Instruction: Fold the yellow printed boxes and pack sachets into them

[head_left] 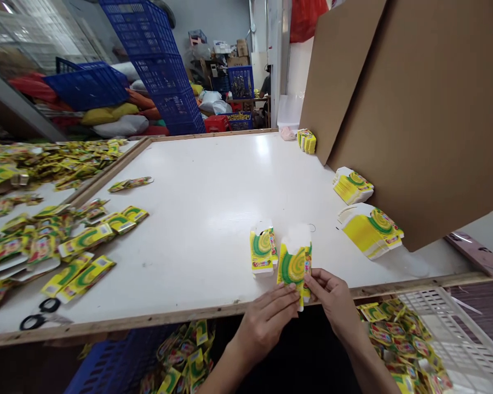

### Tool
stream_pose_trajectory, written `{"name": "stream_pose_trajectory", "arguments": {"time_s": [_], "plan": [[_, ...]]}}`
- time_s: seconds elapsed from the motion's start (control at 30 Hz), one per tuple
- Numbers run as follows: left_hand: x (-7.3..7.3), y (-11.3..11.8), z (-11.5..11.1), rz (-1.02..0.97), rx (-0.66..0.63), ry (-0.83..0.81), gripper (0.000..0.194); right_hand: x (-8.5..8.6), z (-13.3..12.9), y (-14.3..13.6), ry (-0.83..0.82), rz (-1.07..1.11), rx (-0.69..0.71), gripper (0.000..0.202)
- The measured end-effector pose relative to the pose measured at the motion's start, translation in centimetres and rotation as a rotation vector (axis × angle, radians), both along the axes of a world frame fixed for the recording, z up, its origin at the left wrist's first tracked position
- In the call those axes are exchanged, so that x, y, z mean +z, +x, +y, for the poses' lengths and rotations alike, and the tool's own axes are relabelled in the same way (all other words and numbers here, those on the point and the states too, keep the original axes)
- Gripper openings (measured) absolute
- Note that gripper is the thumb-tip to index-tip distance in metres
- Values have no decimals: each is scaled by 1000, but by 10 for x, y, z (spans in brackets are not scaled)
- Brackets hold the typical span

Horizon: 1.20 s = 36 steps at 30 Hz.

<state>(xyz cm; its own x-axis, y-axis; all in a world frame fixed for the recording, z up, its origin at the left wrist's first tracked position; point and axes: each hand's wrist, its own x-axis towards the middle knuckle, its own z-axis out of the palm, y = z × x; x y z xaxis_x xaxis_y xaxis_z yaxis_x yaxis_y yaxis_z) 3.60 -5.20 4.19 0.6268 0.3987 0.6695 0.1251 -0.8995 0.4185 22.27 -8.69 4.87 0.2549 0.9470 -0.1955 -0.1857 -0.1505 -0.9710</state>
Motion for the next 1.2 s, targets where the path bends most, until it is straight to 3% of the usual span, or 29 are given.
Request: {"name": "stream_pose_trajectory", "arguments": {"time_s": [0.07,0.17,0.23,0.3,0.4,0.6,0.73,0.87,1.03,1.13,1.2], "plan": [[-2,5,-8,-160,74,-268,42,-2,-5,0,22,24,0,38],[1,9,-6,-435,129,-935,42,-4,-13,-4,46,69,63,30],[5,11,-2,-485,-34,-1335,52,-5,-17,-11,48,114,97,30],[11,12,2,-466,-211,-1532,65,-4,-17,-18,52,126,119,31],[15,11,3,-444,-305,-1539,70,-1,-16,-25,73,40,148,30],[4,7,0,-465,-284,-1492,63,4,-17,-25,33,-27,156,33],[-2,8,-1,-474,-160,-1518,48,5,-17,-24,35,1,192,36],[2,12,-1,-446,-7,-1510,40,3,-17,-25,33,-8,207,38],[8,15,-4,-332,169,-1308,37,-5,-14,-28,22,-228,90,42],[10,12,-6,-376,199,-1265,54,-8,-13,-27,39,-309,69,32],[14,8,-6,-380,147,-1285,65,-8,-13,-25,85,-290,75,35]]}}
